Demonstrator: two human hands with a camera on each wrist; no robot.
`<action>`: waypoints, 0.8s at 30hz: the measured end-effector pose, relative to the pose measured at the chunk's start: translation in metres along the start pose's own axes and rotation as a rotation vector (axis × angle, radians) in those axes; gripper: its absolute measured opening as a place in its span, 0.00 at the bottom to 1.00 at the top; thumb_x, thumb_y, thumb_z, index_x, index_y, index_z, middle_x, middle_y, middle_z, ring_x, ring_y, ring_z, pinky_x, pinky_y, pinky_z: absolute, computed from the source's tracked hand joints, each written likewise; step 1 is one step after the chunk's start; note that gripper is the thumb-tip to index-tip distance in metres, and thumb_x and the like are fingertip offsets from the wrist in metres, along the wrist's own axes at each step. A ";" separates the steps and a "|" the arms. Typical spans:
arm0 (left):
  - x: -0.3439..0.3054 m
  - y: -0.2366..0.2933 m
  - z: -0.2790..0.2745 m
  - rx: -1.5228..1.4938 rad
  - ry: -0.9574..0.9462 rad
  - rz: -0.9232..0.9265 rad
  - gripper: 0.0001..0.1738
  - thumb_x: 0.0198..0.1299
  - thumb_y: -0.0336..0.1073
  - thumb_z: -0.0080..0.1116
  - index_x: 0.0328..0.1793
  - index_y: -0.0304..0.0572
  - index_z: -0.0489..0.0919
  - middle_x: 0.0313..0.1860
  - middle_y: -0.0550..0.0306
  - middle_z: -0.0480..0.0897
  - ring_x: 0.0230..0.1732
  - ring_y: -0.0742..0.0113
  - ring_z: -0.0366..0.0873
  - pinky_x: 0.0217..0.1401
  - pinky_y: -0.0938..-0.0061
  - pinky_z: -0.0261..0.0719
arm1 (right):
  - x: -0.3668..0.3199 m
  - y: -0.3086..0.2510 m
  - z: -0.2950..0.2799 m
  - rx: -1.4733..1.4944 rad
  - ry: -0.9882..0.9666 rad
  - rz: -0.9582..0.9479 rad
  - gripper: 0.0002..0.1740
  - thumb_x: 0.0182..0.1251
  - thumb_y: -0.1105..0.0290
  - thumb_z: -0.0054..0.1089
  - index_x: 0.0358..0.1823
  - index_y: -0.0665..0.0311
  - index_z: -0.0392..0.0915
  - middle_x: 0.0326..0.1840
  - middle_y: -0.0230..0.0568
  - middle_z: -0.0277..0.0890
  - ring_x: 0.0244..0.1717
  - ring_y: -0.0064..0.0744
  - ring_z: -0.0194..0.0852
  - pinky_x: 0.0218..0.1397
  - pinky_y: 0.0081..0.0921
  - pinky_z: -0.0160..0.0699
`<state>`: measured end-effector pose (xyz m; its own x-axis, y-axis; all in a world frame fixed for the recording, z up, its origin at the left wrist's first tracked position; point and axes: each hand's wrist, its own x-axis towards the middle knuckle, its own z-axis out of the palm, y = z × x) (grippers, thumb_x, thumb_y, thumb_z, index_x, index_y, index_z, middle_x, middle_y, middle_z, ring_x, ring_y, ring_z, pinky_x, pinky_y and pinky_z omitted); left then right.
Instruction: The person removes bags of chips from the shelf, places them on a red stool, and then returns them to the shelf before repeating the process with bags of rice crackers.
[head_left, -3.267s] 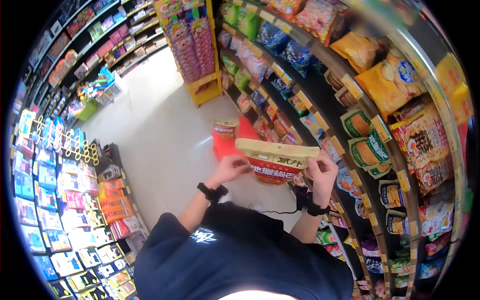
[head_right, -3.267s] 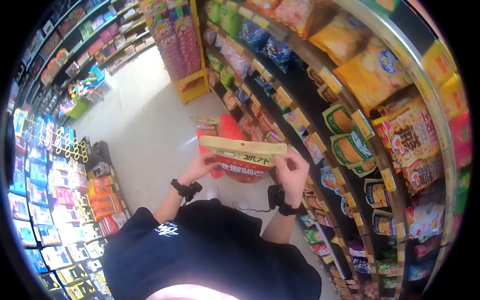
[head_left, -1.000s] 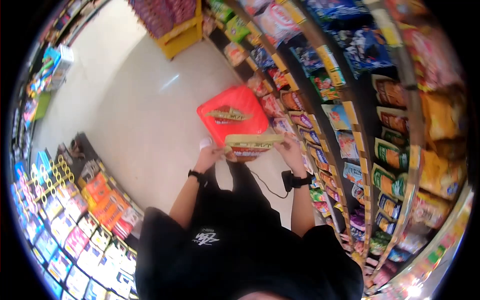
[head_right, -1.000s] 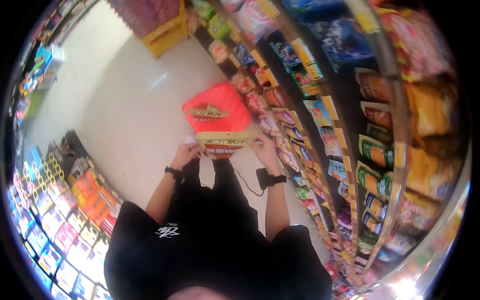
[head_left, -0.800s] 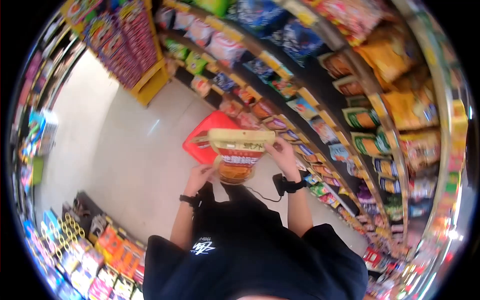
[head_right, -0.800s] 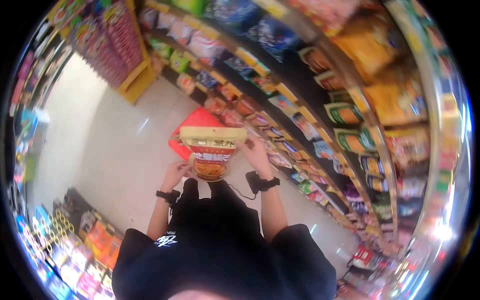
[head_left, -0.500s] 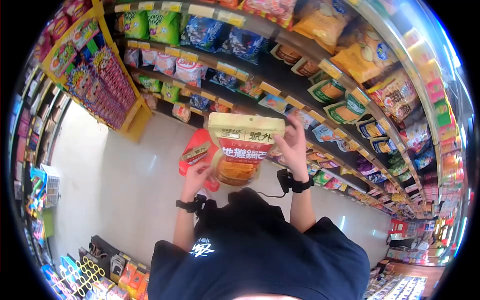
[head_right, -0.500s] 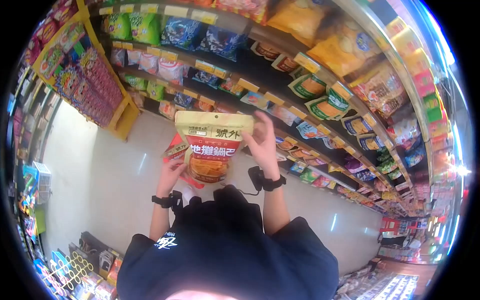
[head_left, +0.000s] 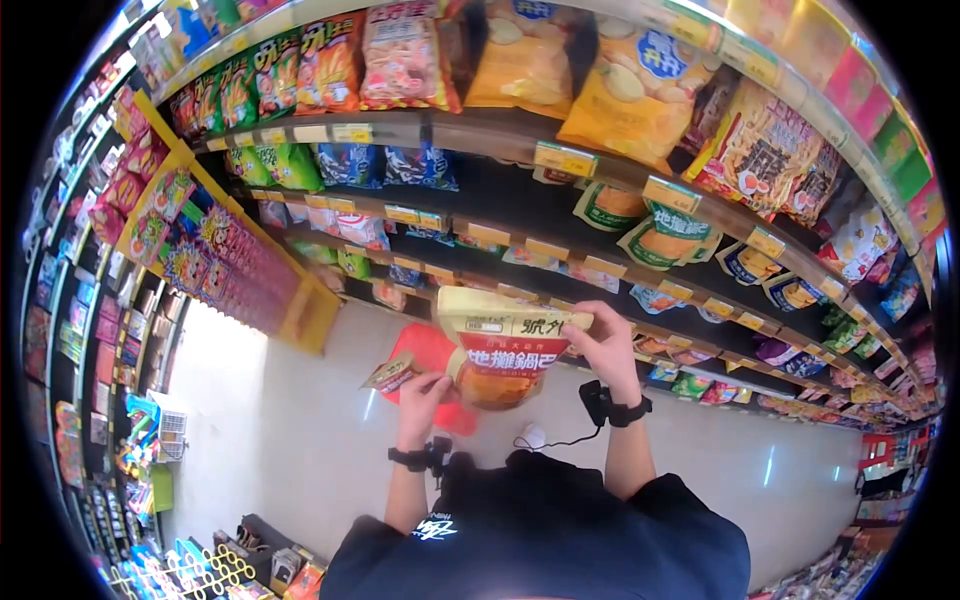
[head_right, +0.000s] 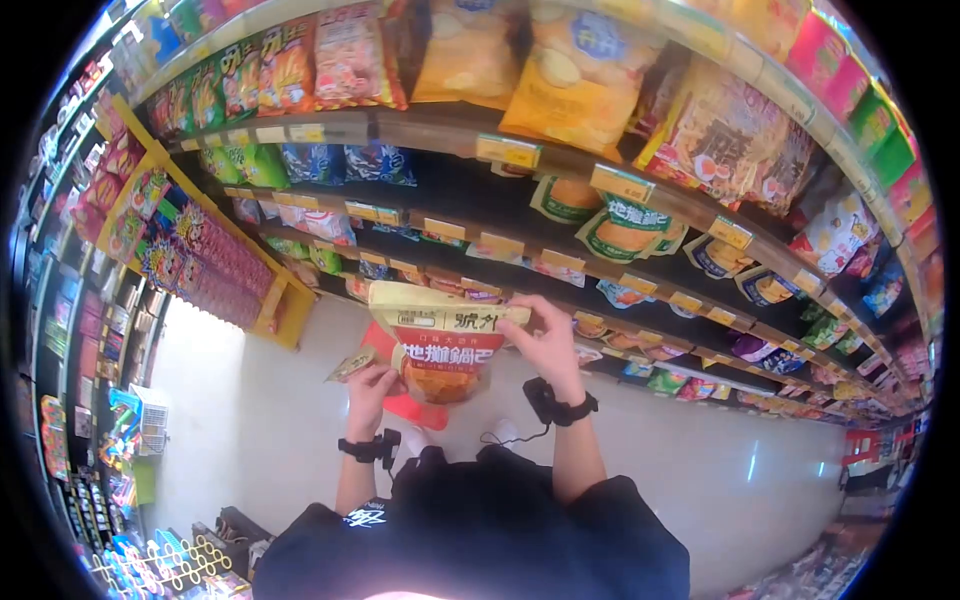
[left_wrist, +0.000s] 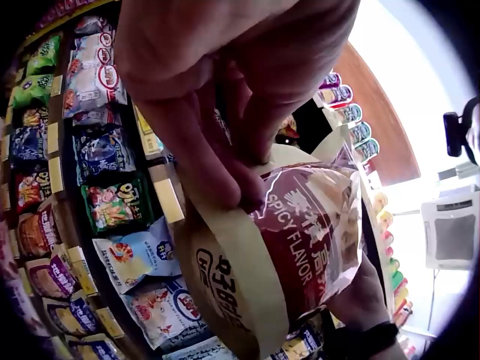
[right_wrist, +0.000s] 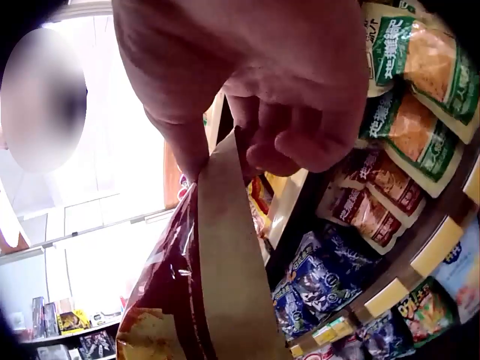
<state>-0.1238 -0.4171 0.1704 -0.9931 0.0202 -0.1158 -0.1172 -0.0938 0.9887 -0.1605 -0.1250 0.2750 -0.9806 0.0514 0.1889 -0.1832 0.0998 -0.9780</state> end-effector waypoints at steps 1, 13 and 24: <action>0.004 0.005 0.011 0.023 0.003 -0.015 0.08 0.59 0.27 0.54 0.39 0.27 0.78 0.28 0.52 0.81 0.29 0.68 0.80 0.35 0.78 0.79 | 0.000 -0.004 -0.006 -0.076 0.026 0.044 0.12 0.53 0.76 0.64 0.39 0.68 0.75 0.36 0.33 0.76 0.37 0.18 0.72 0.39 0.17 0.73; 0.143 0.016 0.079 0.228 0.108 0.179 0.13 0.60 0.34 0.56 0.44 0.28 0.78 0.28 0.57 0.80 0.25 0.75 0.77 0.27 0.82 0.75 | 0.101 0.024 -0.033 -0.022 0.282 -0.167 0.14 0.50 0.67 0.67 0.33 0.69 0.78 0.24 0.36 0.71 0.23 0.24 0.64 0.28 0.22 0.64; 0.277 0.040 0.080 0.645 0.395 0.478 0.13 0.55 0.41 0.57 0.37 0.39 0.82 0.28 0.42 0.81 0.32 0.48 0.81 0.34 0.64 0.77 | 0.213 0.052 0.011 -0.259 0.475 -0.177 0.10 0.56 0.69 0.61 0.29 0.72 0.79 0.16 0.35 0.75 0.21 0.18 0.72 0.26 0.22 0.71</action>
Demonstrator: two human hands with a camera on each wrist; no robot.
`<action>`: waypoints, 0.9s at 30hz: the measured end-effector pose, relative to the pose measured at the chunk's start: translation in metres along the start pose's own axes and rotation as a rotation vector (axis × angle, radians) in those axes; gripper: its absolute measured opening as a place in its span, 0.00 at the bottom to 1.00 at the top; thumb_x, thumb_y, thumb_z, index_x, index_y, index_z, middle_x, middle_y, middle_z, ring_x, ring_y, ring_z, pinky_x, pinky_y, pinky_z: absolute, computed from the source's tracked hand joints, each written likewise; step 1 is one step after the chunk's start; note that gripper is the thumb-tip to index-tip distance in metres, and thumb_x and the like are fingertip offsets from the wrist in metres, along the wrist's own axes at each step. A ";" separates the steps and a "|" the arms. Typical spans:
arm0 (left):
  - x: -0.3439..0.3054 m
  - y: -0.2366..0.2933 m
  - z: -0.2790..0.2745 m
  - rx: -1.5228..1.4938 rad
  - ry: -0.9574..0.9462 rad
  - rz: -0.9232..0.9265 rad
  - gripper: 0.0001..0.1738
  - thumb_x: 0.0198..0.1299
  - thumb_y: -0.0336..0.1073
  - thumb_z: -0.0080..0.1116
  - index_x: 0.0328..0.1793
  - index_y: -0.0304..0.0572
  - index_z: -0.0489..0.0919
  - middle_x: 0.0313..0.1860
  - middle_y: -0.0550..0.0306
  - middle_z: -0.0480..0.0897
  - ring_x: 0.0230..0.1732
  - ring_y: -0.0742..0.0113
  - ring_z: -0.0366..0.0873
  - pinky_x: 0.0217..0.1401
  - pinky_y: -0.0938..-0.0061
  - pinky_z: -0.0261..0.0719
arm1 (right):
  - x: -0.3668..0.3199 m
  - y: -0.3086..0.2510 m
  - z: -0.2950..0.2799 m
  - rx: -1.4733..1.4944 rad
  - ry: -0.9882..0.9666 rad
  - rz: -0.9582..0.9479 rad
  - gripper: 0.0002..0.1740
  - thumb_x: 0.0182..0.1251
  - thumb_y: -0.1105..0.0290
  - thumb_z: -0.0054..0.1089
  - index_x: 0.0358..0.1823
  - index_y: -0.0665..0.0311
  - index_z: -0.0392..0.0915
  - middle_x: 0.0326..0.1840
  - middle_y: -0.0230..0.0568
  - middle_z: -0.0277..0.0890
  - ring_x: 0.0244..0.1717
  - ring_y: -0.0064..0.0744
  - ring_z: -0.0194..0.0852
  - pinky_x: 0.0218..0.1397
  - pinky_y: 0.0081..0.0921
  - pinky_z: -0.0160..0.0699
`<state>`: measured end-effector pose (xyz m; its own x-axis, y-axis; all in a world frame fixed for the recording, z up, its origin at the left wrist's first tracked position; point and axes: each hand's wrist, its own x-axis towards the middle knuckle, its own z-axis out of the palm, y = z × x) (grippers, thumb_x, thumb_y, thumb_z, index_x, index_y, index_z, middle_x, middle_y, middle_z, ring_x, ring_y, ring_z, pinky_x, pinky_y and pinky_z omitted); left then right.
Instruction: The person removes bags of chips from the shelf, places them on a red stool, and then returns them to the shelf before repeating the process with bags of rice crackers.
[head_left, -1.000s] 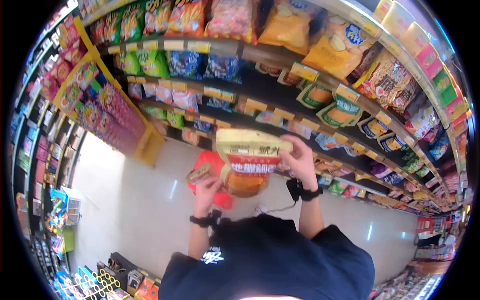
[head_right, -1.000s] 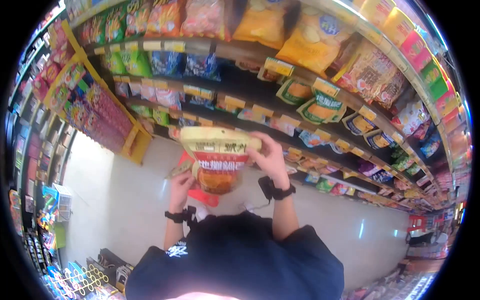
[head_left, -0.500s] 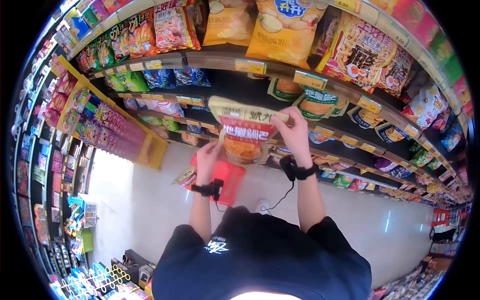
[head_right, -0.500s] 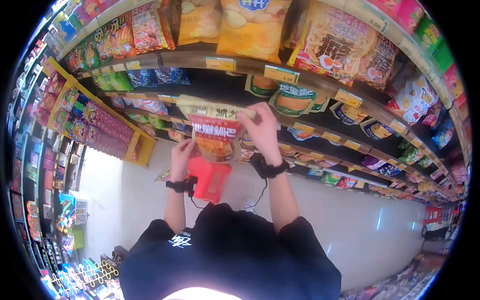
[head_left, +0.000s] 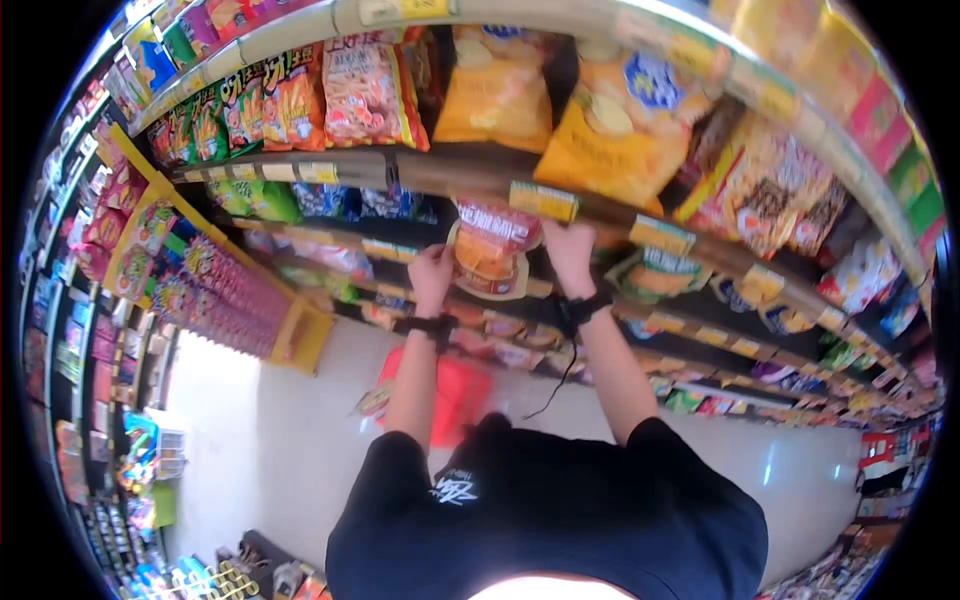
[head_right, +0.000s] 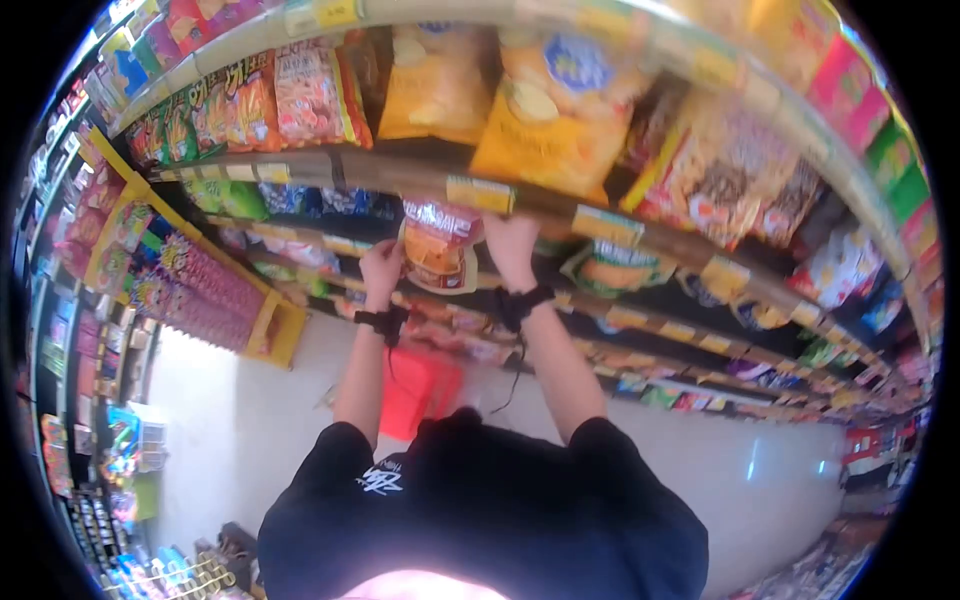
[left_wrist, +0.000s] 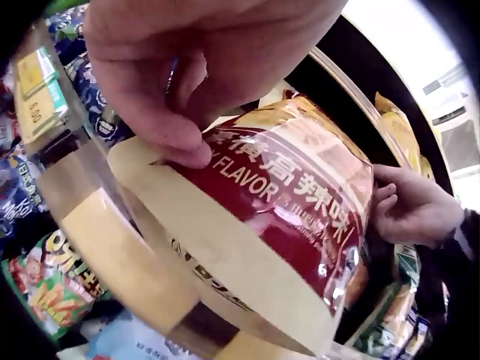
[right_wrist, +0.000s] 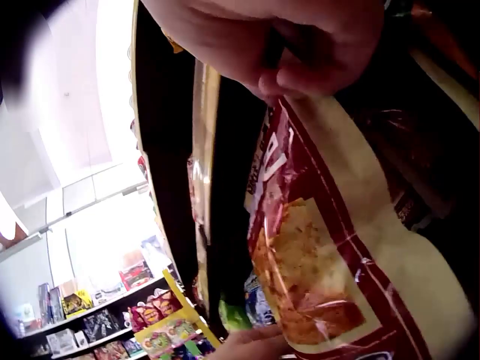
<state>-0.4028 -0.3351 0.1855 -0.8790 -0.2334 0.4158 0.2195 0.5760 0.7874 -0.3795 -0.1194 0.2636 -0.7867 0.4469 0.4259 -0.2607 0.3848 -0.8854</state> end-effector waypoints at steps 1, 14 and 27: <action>0.012 -0.008 0.007 -0.097 -0.058 -0.100 0.12 0.54 0.40 0.57 0.36 0.40 0.83 0.27 0.44 0.81 0.33 0.49 0.81 0.35 0.65 0.77 | 0.006 0.016 0.009 0.044 0.022 -0.036 0.09 0.57 0.71 0.59 0.33 0.71 0.78 0.18 0.34 0.75 0.22 0.18 0.73 0.26 0.22 0.71; 0.065 0.001 0.043 -0.200 -0.172 -0.053 0.11 0.55 0.35 0.54 0.32 0.32 0.80 0.23 0.46 0.81 0.26 0.56 0.82 0.31 0.69 0.79 | 0.061 0.248 0.063 -0.487 -0.131 -0.327 0.23 0.69 0.55 0.43 0.58 0.61 0.61 0.61 0.48 0.60 0.63 0.42 0.56 0.63 0.34 0.57; 0.092 -0.005 0.062 -0.344 -0.201 -0.208 0.09 0.52 0.28 0.55 0.37 0.29 0.79 0.26 0.46 0.83 0.29 0.60 0.84 0.28 0.71 0.81 | 0.029 0.091 0.040 -0.219 -0.218 -0.024 0.28 0.63 0.54 0.55 0.59 0.61 0.63 0.62 0.48 0.61 0.64 0.45 0.56 0.65 0.36 0.55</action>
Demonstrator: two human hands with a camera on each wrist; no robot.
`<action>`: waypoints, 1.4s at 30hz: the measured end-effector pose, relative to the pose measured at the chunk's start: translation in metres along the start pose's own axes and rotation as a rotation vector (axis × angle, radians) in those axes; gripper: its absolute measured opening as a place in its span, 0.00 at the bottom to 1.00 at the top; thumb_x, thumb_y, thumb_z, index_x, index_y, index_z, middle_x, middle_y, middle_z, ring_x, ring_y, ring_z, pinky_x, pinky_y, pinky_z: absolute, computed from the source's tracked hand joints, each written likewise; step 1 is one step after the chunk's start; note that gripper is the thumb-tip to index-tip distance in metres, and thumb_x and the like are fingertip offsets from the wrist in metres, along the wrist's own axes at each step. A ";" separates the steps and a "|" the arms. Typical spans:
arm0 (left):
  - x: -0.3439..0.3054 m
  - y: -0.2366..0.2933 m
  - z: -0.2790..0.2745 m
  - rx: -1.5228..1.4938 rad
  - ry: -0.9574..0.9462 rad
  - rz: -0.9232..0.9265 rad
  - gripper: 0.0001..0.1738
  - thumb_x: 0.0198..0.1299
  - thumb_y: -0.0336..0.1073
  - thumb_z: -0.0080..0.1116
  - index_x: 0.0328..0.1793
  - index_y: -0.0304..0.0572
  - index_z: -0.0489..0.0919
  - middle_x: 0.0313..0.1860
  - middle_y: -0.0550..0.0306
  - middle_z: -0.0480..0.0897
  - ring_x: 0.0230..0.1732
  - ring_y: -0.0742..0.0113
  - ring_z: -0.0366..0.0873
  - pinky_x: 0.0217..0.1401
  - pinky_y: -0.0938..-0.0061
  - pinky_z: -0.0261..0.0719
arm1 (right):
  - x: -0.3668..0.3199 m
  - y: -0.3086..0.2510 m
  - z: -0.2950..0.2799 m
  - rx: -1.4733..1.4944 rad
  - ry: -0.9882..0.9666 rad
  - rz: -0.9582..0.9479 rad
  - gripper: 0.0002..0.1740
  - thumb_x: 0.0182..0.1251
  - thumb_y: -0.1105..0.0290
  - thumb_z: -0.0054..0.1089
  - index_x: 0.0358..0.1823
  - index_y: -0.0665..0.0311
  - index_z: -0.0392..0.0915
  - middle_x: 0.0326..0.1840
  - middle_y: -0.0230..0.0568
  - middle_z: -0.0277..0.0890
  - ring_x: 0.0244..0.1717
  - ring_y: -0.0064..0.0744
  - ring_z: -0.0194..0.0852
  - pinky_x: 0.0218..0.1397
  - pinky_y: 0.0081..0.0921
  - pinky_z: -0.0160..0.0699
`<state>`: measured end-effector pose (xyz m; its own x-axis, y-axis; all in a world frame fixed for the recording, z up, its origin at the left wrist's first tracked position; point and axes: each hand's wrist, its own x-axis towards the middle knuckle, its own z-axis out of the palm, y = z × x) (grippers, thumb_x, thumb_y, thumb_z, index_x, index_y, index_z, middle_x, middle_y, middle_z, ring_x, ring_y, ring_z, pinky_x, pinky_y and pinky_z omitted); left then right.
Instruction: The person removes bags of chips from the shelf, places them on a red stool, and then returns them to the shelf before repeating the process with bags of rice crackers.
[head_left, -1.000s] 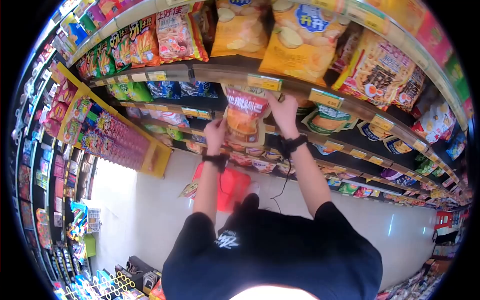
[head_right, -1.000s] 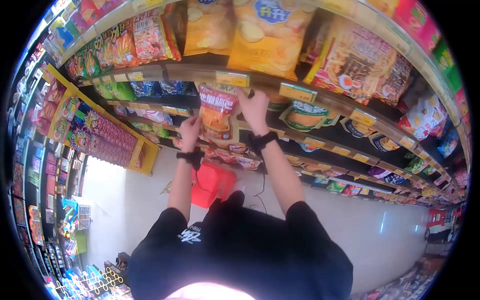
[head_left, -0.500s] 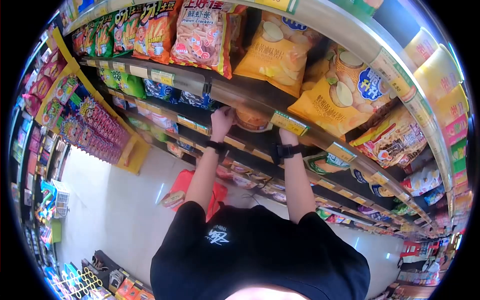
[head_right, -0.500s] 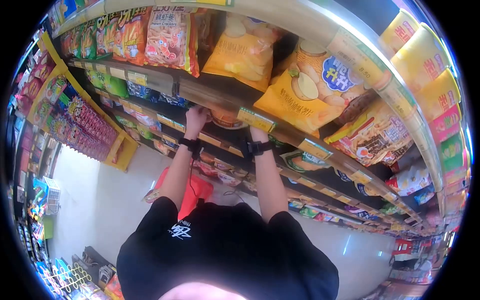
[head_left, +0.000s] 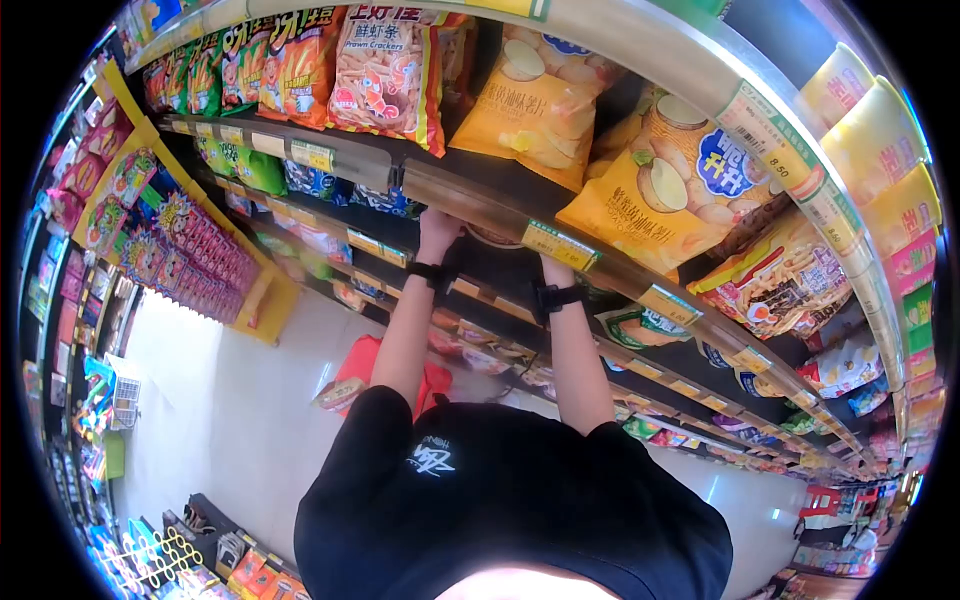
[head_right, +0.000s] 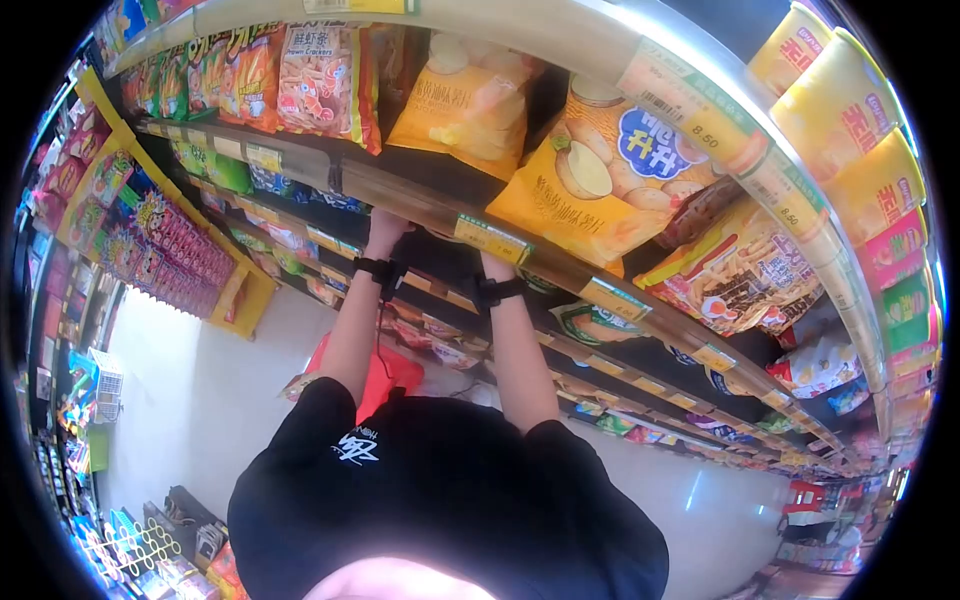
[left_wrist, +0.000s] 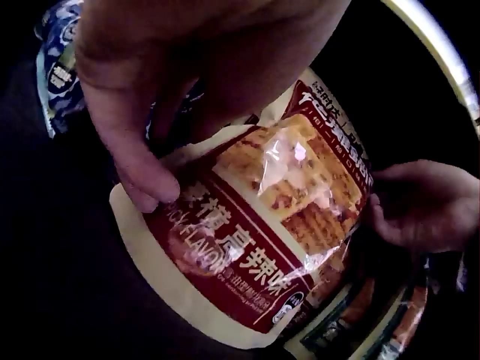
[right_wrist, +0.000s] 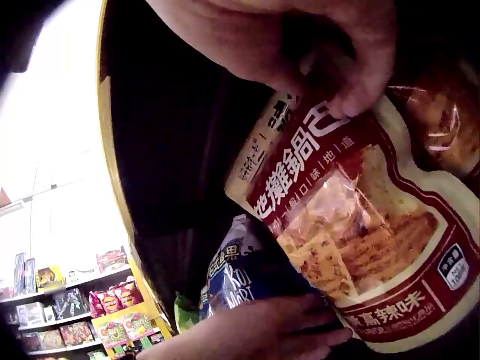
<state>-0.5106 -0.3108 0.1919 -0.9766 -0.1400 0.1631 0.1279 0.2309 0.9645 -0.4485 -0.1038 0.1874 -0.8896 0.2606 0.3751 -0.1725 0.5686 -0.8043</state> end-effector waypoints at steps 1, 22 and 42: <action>-0.001 0.002 -0.001 -0.003 0.002 -0.001 0.09 0.52 0.28 0.55 0.37 0.29 0.79 0.26 0.46 0.83 0.29 0.60 0.84 0.28 0.71 0.81 | 0.001 -0.005 -0.001 -0.010 -0.033 0.034 0.28 0.62 0.55 0.56 0.58 0.62 0.64 0.62 0.49 0.62 0.64 0.46 0.57 0.64 0.36 0.57; -0.218 -0.014 -0.047 -0.089 -0.249 -0.213 0.13 0.59 0.36 0.50 0.43 0.33 0.78 0.28 0.53 0.81 0.27 0.66 0.80 0.33 0.74 0.77 | -0.102 -0.107 -0.050 0.433 0.021 0.003 0.18 0.56 0.79 0.57 0.50 0.68 0.68 0.28 0.32 0.65 0.25 0.17 0.67 0.29 0.14 0.66; -0.434 -0.074 -0.194 0.029 -0.125 -1.062 0.18 0.58 0.43 0.45 0.49 0.42 0.76 0.36 0.56 0.81 0.32 0.67 0.80 0.36 0.72 0.74 | -0.208 -0.077 -0.063 0.565 -0.380 0.077 0.06 0.62 0.74 0.56 0.39 0.68 0.75 0.33 0.32 0.75 0.35 0.18 0.72 0.41 0.15 0.70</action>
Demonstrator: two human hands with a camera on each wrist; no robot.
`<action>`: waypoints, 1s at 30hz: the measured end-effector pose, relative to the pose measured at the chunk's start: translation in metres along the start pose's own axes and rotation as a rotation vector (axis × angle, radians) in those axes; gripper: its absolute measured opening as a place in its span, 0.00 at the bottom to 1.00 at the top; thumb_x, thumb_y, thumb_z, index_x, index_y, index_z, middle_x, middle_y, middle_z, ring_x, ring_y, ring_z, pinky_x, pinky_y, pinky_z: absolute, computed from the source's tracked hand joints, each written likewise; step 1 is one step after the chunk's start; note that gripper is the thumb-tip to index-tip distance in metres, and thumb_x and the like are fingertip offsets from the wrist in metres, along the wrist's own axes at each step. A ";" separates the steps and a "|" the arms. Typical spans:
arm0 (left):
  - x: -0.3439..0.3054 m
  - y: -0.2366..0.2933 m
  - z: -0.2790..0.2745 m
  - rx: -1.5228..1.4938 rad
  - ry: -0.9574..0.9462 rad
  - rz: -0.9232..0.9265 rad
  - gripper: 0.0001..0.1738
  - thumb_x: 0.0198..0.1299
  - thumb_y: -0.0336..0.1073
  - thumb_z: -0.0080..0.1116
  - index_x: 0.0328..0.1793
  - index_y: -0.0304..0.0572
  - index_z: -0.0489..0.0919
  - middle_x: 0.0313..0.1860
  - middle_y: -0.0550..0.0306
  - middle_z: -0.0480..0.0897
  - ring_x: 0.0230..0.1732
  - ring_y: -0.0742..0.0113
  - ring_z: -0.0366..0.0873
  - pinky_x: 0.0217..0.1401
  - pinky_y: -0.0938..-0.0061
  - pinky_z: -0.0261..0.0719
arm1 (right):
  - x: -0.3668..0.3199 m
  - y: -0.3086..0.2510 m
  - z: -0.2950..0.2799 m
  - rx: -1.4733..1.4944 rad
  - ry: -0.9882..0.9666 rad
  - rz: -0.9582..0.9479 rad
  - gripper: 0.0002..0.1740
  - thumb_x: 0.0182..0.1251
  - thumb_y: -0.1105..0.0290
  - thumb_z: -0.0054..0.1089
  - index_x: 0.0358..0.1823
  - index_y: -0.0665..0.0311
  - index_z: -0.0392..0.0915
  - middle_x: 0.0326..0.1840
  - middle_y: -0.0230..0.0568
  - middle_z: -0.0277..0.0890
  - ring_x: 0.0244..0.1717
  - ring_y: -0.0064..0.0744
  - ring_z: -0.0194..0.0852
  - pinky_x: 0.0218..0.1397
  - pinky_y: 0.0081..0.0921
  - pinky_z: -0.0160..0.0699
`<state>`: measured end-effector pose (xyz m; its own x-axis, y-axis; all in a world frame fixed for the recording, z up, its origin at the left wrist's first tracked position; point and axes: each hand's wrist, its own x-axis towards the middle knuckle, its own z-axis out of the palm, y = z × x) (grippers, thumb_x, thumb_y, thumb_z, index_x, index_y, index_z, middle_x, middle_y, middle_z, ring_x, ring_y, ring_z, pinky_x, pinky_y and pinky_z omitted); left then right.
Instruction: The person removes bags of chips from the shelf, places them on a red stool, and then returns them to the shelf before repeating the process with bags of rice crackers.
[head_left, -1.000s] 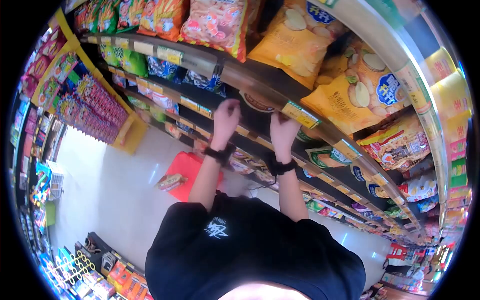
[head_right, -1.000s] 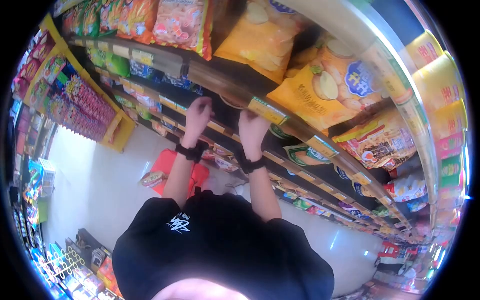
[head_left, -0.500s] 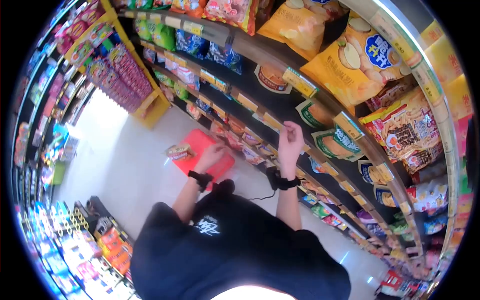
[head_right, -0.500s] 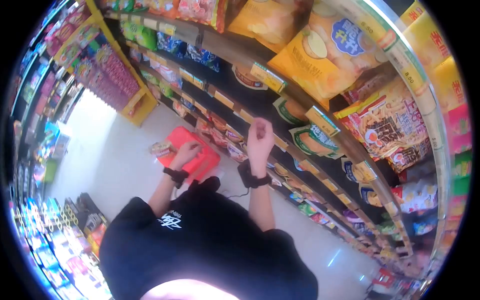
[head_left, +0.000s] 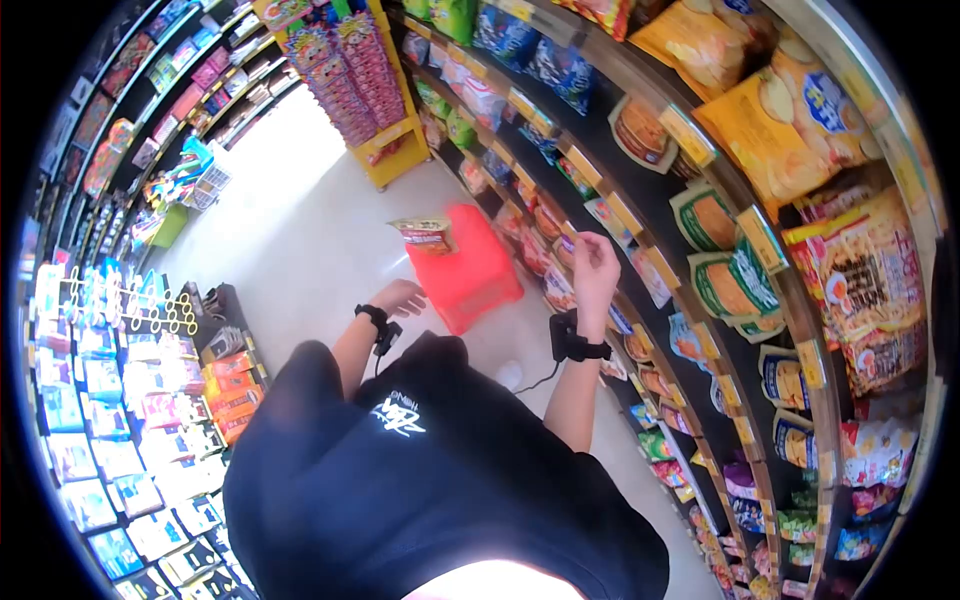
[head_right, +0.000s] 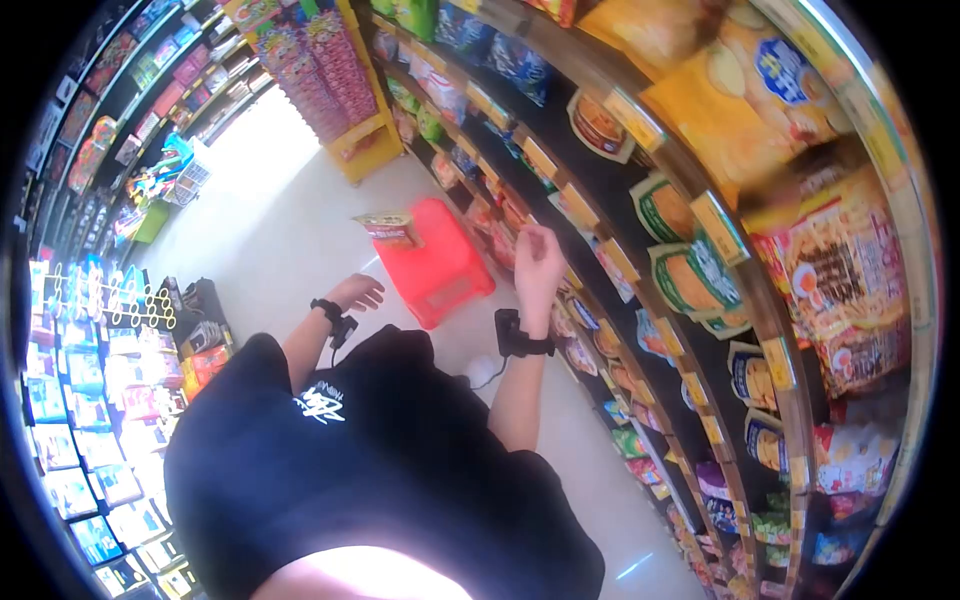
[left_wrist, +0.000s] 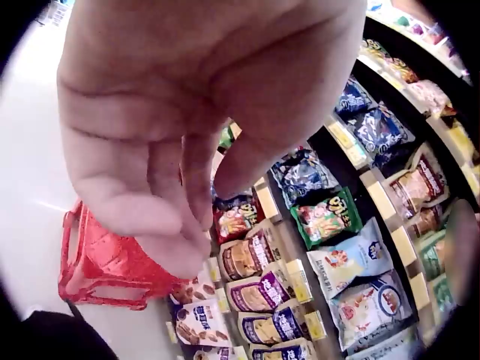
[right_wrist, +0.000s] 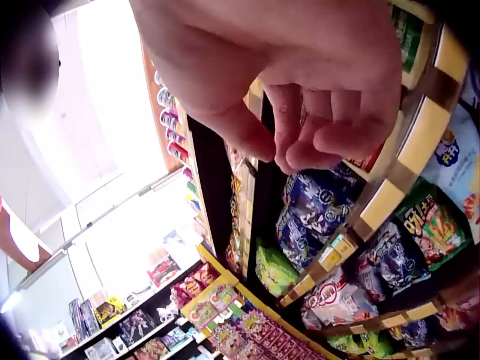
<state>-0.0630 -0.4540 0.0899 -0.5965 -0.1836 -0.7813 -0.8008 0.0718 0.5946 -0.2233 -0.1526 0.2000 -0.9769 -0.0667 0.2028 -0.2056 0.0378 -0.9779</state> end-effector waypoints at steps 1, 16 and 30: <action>0.000 -0.008 -0.011 -0.010 0.008 -0.006 0.18 0.58 0.43 0.45 0.49 0.42 0.76 0.36 0.56 0.81 0.32 0.67 0.80 0.36 0.72 0.74 | 0.001 0.006 0.012 -0.070 -0.036 -0.047 0.07 0.61 0.74 0.56 0.39 0.68 0.75 0.33 0.31 0.75 0.35 0.19 0.72 0.41 0.16 0.70; 0.116 -0.112 -0.096 -0.279 0.492 0.079 0.16 0.56 0.35 0.45 0.43 0.35 0.79 0.27 0.45 0.82 0.32 0.60 0.82 0.34 0.67 0.78 | 0.021 0.137 0.237 -0.364 -0.621 0.001 0.11 0.53 0.70 0.61 0.39 0.61 0.78 0.40 0.45 0.76 0.47 0.44 0.70 0.54 0.34 0.66; 0.228 -0.105 -0.119 -0.009 0.328 0.221 0.23 0.56 0.36 0.48 0.59 0.44 0.71 0.54 0.44 0.76 0.57 0.50 0.72 0.58 0.63 0.70 | 0.044 0.197 0.246 -0.670 -0.923 0.047 0.13 0.58 0.74 0.58 0.45 0.68 0.76 0.51 0.45 0.73 0.53 0.35 0.72 0.55 0.25 0.70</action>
<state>-0.1086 -0.6196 -0.1276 -0.7049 -0.4681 -0.5329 -0.6535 0.1365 0.7445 -0.2930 -0.3935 0.0036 -0.6263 -0.7481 -0.2193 -0.4298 0.5661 -0.7034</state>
